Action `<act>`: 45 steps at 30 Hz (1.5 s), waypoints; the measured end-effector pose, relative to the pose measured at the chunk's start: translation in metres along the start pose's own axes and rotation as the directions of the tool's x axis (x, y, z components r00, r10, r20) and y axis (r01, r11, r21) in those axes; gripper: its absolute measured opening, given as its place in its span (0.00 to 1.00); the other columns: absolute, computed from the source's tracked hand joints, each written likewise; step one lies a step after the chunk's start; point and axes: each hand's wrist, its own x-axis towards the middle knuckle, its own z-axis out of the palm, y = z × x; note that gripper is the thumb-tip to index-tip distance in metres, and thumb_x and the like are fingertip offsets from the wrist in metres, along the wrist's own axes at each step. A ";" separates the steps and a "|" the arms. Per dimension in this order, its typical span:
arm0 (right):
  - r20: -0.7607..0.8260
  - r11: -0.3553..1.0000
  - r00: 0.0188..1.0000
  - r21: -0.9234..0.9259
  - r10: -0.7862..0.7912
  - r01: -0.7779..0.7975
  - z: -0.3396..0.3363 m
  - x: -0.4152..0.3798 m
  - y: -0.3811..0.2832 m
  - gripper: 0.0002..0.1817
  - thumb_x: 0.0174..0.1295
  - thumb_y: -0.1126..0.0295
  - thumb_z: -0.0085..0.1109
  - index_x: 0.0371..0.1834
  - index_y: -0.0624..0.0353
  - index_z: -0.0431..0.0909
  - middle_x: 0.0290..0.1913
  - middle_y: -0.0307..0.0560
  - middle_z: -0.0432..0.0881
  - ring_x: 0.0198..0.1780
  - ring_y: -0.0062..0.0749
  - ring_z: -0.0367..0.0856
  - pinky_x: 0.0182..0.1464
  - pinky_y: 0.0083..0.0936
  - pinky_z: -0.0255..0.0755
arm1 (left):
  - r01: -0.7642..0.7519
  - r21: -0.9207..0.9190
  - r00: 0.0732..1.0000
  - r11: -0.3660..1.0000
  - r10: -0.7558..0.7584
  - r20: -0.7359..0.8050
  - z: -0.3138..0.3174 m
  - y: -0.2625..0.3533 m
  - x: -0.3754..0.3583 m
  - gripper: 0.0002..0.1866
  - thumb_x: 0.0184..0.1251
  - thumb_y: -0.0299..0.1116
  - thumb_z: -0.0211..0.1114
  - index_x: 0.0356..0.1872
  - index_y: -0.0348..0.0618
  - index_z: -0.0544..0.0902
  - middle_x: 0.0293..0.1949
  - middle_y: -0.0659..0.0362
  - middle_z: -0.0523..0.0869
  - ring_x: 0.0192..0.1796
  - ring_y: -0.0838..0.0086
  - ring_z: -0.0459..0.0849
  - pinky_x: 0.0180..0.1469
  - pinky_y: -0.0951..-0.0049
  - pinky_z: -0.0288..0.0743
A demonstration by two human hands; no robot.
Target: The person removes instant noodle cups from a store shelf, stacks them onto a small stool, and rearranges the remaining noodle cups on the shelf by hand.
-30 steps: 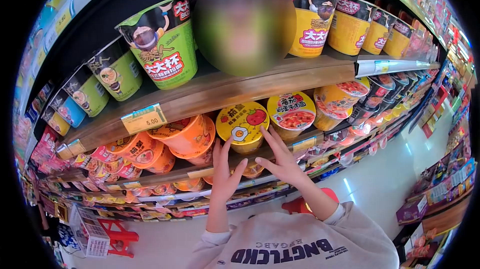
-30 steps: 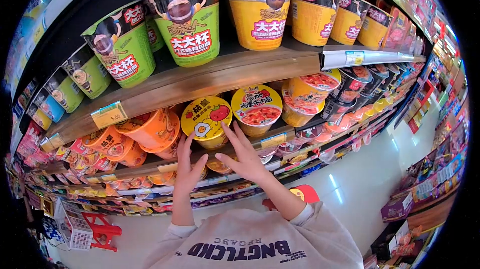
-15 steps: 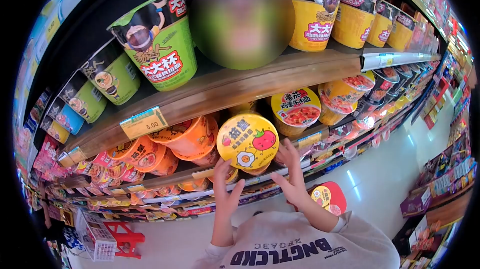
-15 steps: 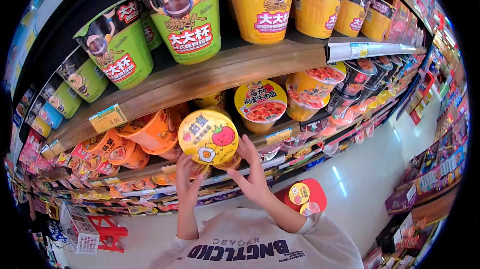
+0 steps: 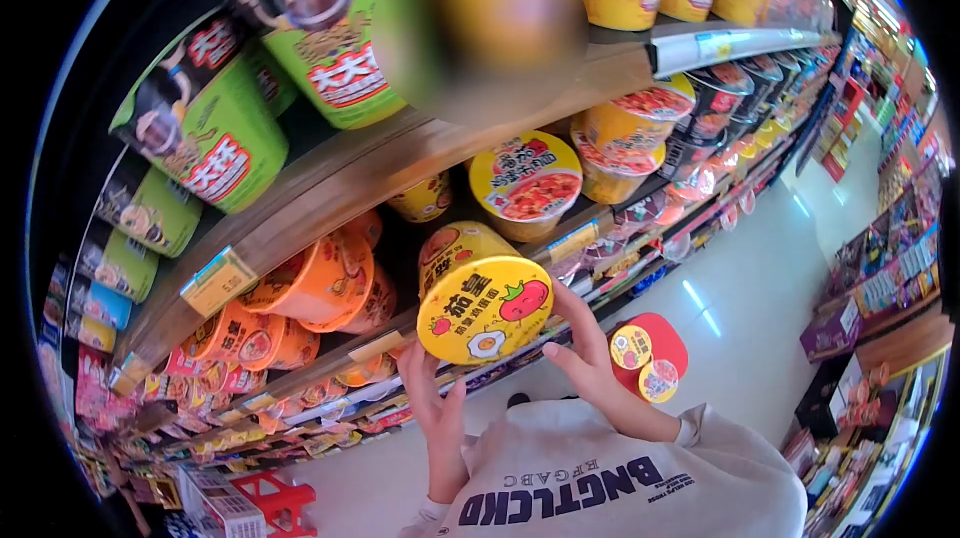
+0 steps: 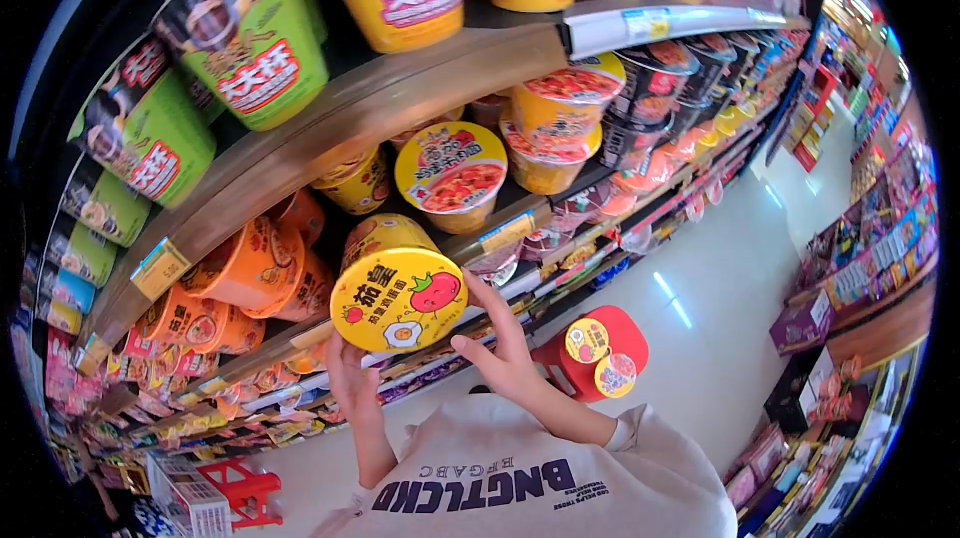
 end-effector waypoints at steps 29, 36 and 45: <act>-0.553 0.987 0.831 -0.156 -0.063 -0.029 -0.165 -0.073 -0.037 0.26 0.57 0.66 0.52 0.59 0.64 0.66 0.63 0.54 0.64 0.61 0.38 0.65 0.63 0.32 0.56 | 0.034 0.133 0.828 0.991 -0.103 0.552 0.167 -0.012 0.000 0.29 0.54 0.39 0.61 0.56 0.32 0.72 0.57 0.46 0.69 0.61 0.59 0.68 0.63 0.66 0.57; -0.668 0.920 0.736 -0.210 0.113 -0.332 -0.213 -0.095 -0.024 0.20 0.59 0.68 0.52 0.54 0.64 0.70 0.55 0.52 0.72 0.58 0.37 0.68 0.59 0.29 0.60 | 0.223 0.239 0.712 0.945 -0.325 0.622 0.204 -0.058 -0.018 0.26 0.56 0.31 0.58 0.58 0.32 0.71 0.58 0.48 0.69 0.62 0.61 0.67 0.63 0.67 0.57; -0.663 0.761 0.497 0.173 0.560 -0.626 -0.261 -0.137 0.087 0.23 0.54 0.69 0.54 0.54 0.66 0.71 0.49 0.51 0.78 0.55 0.32 0.73 0.56 0.25 0.64 | 0.851 0.334 0.180 0.406 -0.822 0.540 0.249 -0.162 -0.067 0.36 0.56 0.38 0.57 0.68 0.49 0.58 0.64 0.56 0.64 0.66 0.66 0.59 0.65 0.62 0.48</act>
